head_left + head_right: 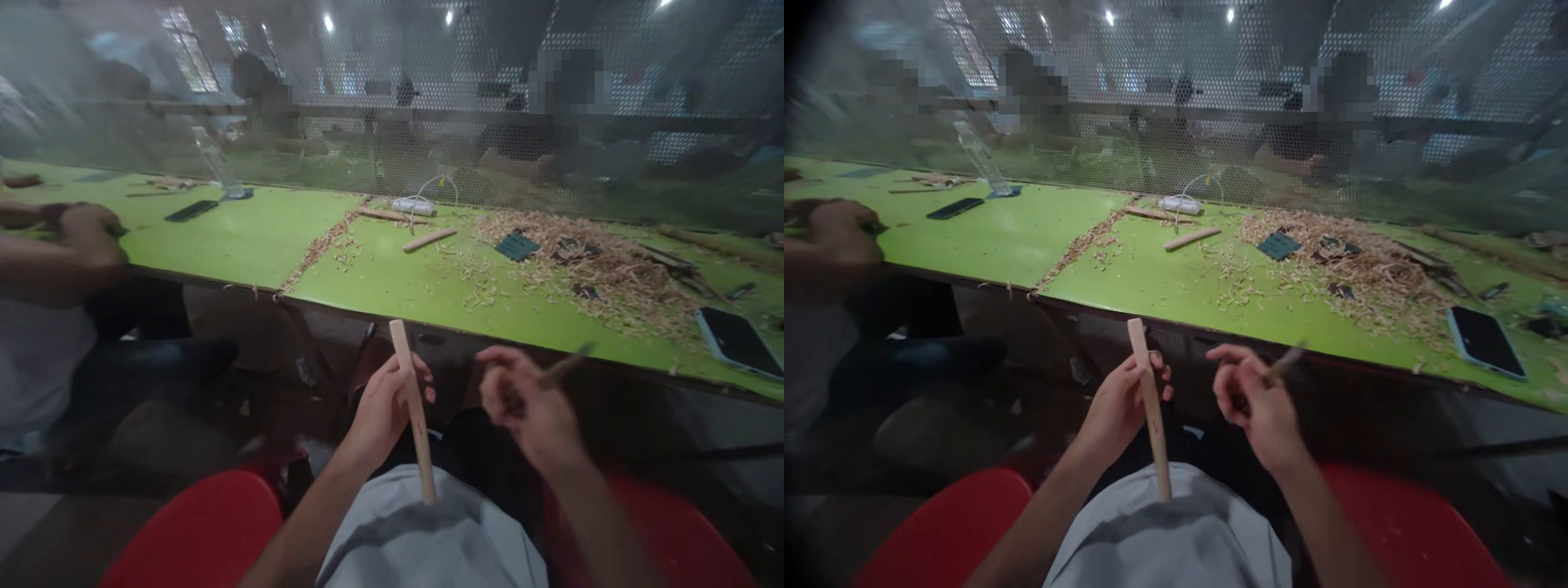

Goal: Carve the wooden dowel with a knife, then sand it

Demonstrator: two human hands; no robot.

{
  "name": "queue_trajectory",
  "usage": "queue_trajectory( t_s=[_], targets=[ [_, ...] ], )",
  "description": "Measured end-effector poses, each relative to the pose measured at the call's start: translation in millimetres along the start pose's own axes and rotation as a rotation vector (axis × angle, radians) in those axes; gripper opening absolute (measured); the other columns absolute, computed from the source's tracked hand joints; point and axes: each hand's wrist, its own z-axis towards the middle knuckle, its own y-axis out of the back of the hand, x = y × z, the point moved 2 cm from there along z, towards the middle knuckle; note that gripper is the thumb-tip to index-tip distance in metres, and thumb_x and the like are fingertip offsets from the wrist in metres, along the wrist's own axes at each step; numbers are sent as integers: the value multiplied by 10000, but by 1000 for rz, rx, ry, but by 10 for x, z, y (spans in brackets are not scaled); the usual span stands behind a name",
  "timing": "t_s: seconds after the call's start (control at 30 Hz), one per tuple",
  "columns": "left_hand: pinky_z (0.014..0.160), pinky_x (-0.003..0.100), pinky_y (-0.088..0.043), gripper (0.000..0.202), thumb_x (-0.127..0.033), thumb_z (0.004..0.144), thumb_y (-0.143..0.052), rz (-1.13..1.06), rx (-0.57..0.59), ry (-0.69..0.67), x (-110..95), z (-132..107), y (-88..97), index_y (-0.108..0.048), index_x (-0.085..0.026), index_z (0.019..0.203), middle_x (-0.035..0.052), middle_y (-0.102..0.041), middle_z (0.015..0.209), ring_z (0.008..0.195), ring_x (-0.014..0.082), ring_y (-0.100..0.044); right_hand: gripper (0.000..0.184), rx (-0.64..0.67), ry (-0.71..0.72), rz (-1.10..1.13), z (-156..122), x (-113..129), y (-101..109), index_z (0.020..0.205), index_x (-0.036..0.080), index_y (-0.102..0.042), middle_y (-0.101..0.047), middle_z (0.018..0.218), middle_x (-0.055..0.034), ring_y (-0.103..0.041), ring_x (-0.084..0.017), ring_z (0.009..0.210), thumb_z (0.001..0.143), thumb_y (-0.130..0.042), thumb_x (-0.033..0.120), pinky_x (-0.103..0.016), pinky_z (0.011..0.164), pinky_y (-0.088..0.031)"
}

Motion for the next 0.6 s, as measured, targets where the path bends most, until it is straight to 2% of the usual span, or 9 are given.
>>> queue_trajectory(
  t_s=[0.1,0.17,0.23,0.33,0.43,0.5,0.6],
  targets=[
    [864,297,-561,224,-339,845,-771,32,-88,-135,-72,-14,-41,-696,-171,973,46,-691,1040,877,154,-684,562,47,-183,195,-53,-317,-283,1184,221,-685,-611,826,-38,-333,-63,428,985,-489,709,-227,391,-226],
    [981,341,-561,252,-351,854,-787,50,-94,-207,-101,-25,-72,-714,-180,1025,69,-698,1182,1036,202,-703,609,95,-311,315,-138,-502,-443,1133,211,-716,-649,909,-67,-338,-50,432,922,-561,760,-216,385,-204],
    [1041,395,-552,285,-375,866,-790,61,-87,-258,-107,-39,-99,-716,-190,1071,88,-701,1254,1134,246,-701,660,80,-407,446,-212,-617,-536,1124,196,-716,-664,883,-65,-329,-46,426,878,-597,796,-204,372,-185],
    [1056,430,-549,318,-403,856,-807,111,-132,-325,-119,-70,-111,-713,-202,1084,89,-715,1255,1140,257,-706,635,3,-479,621,-222,-666,-546,1103,187,-693,-639,774,-20,-298,-32,410,816,-720,753,-185,375,-182],
    [1021,379,-552,293,-388,825,-831,305,-182,-369,-201,-127,-77,-736,-182,1011,87,-730,1180,1128,246,-690,516,-97,-462,681,-116,-661,-388,960,177,-662,-526,635,54,-264,-13,396,743,-870,596,-166,393,-166],
    [903,330,-574,275,-381,824,-821,471,-124,-289,-268,-169,-32,-755,-161,975,88,-736,1073,1021,222,-695,484,-200,-404,647,-42,-655,-192,904,172,-648,-474,575,79,-254,-12,390,713,-906,534,-162,398,-165],
    [632,275,-539,305,-427,877,-739,583,130,79,-270,-221,70,-762,-139,975,74,-724,844,739,173,-666,444,-356,-298,531,-9,-622,161,888,170,-661,-468,544,83,-259,-15,389,711,-909,493,-167,405,-205]
  ],
)
